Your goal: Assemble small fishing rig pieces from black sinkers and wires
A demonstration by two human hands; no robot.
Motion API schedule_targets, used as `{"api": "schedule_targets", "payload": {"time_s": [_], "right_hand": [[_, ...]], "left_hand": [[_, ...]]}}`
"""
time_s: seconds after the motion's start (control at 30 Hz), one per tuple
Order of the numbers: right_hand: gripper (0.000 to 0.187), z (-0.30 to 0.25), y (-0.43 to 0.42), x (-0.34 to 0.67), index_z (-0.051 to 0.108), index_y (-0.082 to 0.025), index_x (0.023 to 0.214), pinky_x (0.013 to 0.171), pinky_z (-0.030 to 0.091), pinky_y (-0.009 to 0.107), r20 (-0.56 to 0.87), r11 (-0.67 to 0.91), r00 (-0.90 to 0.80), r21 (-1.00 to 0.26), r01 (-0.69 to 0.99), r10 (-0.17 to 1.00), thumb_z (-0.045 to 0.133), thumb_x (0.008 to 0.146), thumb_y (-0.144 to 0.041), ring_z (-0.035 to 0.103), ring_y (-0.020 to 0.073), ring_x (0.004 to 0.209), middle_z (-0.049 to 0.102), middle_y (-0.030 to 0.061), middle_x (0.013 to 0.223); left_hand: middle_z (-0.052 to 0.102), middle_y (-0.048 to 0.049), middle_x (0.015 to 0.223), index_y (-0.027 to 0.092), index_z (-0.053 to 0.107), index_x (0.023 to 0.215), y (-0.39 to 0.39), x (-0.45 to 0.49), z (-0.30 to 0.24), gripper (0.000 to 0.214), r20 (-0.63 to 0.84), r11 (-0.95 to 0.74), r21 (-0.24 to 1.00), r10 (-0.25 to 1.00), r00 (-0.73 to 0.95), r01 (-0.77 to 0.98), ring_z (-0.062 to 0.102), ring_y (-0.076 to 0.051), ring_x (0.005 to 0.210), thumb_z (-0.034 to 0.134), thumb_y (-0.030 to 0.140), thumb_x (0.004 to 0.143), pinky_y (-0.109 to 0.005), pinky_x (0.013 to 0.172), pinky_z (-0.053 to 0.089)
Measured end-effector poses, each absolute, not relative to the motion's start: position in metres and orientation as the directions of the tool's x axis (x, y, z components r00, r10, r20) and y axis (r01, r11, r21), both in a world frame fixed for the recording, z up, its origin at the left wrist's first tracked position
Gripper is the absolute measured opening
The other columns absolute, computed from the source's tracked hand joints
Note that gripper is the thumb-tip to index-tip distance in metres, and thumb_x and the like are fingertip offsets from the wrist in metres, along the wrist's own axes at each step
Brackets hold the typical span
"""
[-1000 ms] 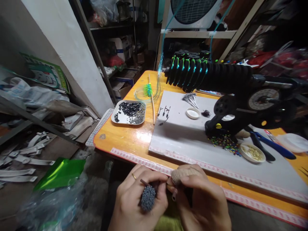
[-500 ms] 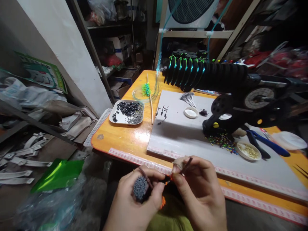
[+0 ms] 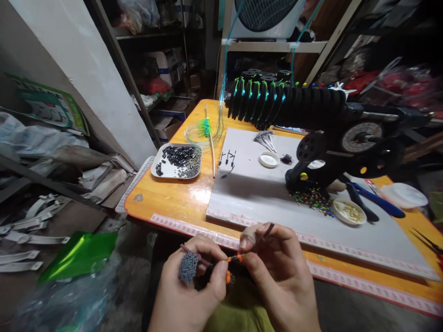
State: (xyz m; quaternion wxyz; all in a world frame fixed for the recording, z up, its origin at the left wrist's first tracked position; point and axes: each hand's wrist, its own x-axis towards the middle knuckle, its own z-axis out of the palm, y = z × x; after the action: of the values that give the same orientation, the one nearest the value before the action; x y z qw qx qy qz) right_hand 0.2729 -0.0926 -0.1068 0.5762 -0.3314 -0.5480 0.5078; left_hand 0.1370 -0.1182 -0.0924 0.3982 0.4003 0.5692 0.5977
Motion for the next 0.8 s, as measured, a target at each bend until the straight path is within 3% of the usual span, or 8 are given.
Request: {"api": "schedule_targets", "payload": {"time_s": [0.13,0.3,0.8], "right_hand": [[0.025,-0.108,-0.095,0.271,0.056,-0.031,0.114,0.083,0.056,0.019,0.218,0.176,-0.143,-0.95,-0.258,0.965,0.062,0.096,-0.015,0.065,0.0106,0.09,0.063,-0.0001,0.097],[0.023,-0.11,-0.097,0.269,0.055,-0.031,0.112,0.082,0.055,0.017,0.178,0.133,-0.137,-0.949,-0.284,0.975,0.062,0.097,-0.016,0.064,0.0093,0.09,0.06,-0.0013,0.096],[0.019,-0.116,-0.097,0.264,0.054,-0.028,0.114,0.068,0.054,0.028,0.426,0.394,-0.098,-0.887,-0.239,0.899,0.056,0.099,-0.016,0.06,0.0165,0.079,0.059,0.0023,0.085]], "left_hand": [[0.063,0.0044,0.07,0.024,0.066,0.073,-0.121,0.137,-0.097,0.014,0.098,-0.085,0.995,0.916,-0.39,0.051,0.056,-0.012,0.062,0.068,0.01,0.073,-0.022,0.057,0.043],[0.059,0.0048,0.071,0.025,0.06,0.076,-0.121,0.13,-0.101,0.024,0.306,-0.272,0.944,0.933,-0.189,0.185,0.06,-0.013,0.067,0.064,0.001,0.075,-0.022,0.061,0.048],[0.059,0.0043,0.074,0.024,0.059,0.083,-0.123,0.136,-0.104,0.02,0.453,-0.313,0.82,0.867,-0.208,0.48,0.059,-0.011,0.069,0.061,0.005,0.084,-0.024,0.063,0.042]]}}
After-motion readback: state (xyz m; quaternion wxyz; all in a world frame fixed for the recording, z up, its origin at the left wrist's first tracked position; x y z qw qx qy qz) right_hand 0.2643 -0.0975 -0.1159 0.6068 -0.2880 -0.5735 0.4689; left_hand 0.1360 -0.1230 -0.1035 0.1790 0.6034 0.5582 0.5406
